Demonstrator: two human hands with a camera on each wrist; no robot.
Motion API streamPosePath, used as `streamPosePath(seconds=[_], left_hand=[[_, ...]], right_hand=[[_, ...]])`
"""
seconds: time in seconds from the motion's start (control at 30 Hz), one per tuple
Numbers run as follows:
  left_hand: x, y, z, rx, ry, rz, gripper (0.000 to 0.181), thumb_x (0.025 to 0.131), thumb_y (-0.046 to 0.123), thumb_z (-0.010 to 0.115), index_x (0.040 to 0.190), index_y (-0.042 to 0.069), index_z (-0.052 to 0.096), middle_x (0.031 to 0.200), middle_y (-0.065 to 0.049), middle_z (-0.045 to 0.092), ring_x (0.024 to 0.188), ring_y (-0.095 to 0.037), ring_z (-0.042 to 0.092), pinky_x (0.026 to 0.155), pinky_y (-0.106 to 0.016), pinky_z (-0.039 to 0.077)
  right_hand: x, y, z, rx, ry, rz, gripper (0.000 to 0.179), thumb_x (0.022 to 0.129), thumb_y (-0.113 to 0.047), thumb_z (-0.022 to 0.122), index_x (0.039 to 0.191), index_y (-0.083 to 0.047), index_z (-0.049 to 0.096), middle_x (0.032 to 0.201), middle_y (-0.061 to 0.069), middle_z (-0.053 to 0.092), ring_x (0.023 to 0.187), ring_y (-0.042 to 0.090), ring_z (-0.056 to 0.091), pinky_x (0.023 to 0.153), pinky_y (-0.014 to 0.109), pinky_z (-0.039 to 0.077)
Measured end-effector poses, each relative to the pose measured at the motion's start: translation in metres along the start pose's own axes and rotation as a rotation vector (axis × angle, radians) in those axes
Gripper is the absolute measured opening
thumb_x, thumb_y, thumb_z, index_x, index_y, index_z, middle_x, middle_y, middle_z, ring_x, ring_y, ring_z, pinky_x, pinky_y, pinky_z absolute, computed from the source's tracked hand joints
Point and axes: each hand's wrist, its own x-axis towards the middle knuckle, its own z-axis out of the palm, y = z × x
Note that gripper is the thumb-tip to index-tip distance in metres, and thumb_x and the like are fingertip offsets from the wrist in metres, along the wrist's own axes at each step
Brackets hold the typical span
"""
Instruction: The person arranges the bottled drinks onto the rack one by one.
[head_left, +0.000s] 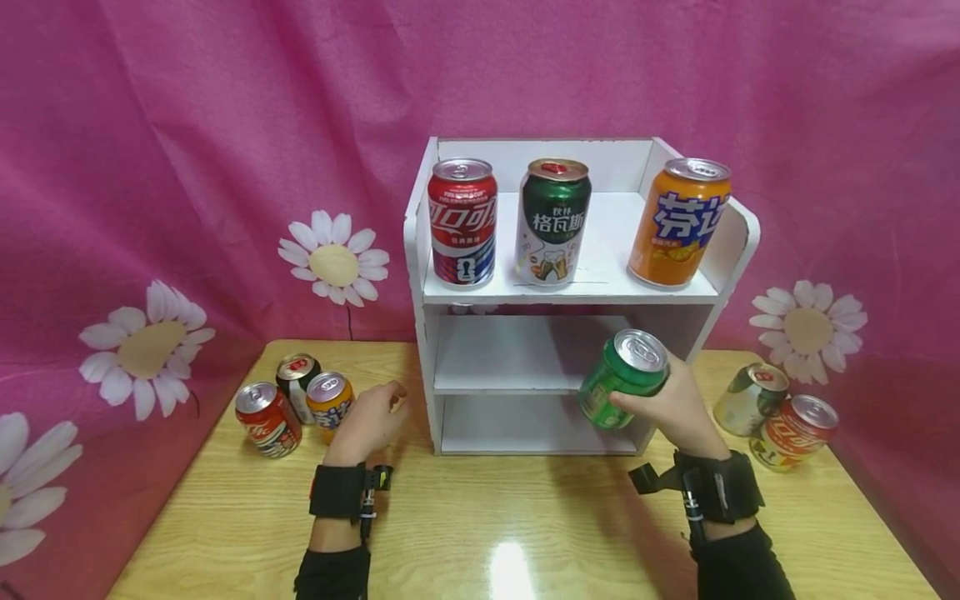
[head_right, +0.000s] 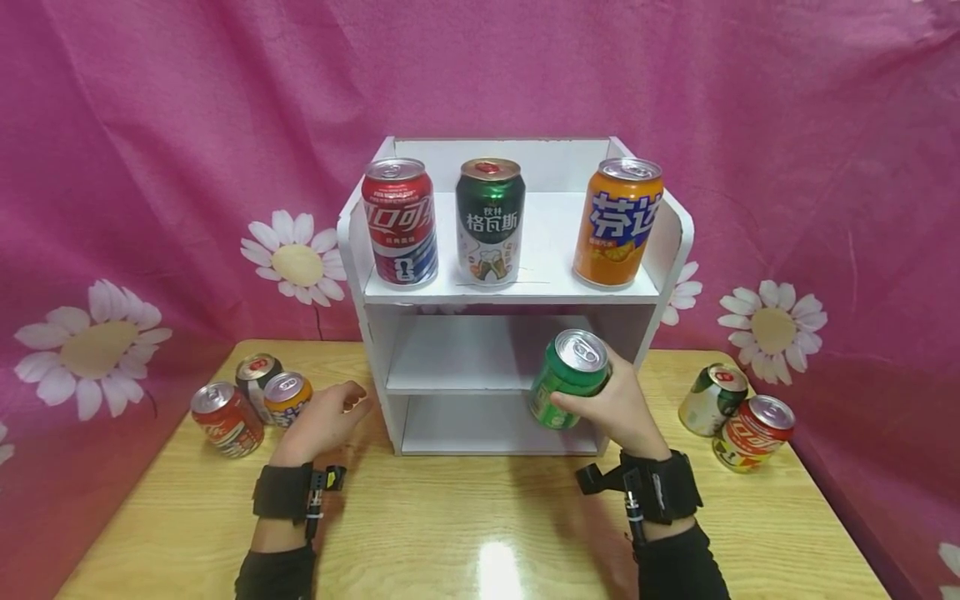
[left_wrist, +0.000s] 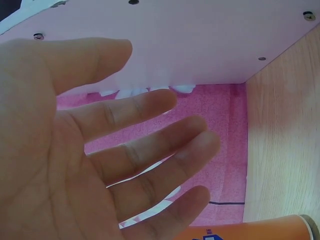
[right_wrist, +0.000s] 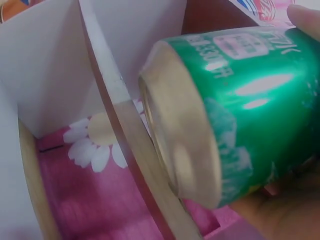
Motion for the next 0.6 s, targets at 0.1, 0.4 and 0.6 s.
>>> streamPosePath(seconds=[0.1, 0.4, 0.6], left_hand=[[0.000, 0.000, -0.001, -0.011, -0.001, -0.003, 0.031, 0.095, 0.017, 0.053, 0.120, -0.002, 0.058, 0.113, -0.020, 0.060, 0.104, -0.033, 0.057, 0.085, -0.047, 0.047], [-0.001, 0.003, -0.001, -0.018, -0.003, -0.009, 0.031, 0.095, 0.017, 0.053, 0.119, -0.001, 0.058, 0.113, -0.019, 0.061, 0.104, -0.032, 0.057, 0.084, -0.047, 0.047], [-0.001, 0.001, -0.001, -0.008, 0.011, 0.007, 0.031, 0.094, 0.016, 0.054, 0.118, -0.002, 0.058, 0.112, -0.020, 0.061, 0.104, -0.033, 0.057, 0.085, -0.047, 0.047]], right_hand=[[0.006, -0.002, 0.004, 0.023, -0.001, 0.013, 0.065, 0.072, 0.000, 0.078, 0.129, 0.004, 0.047, 0.111, 0.002, 0.059, 0.096, 0.009, 0.059, 0.081, 0.020, 0.049], [0.019, -0.006, 0.016, 0.067, -0.032, 0.026, 0.065, 0.074, -0.002, 0.078, 0.130, 0.003, 0.045, 0.117, 0.017, 0.056, 0.099, 0.013, 0.058, 0.084, 0.022, 0.048], [0.028, -0.007, 0.025, 0.047, -0.052, 0.017, 0.063, 0.075, -0.003, 0.077, 0.128, 0.005, 0.045, 0.117, 0.021, 0.057, 0.098, 0.015, 0.058, 0.084, 0.024, 0.048]])
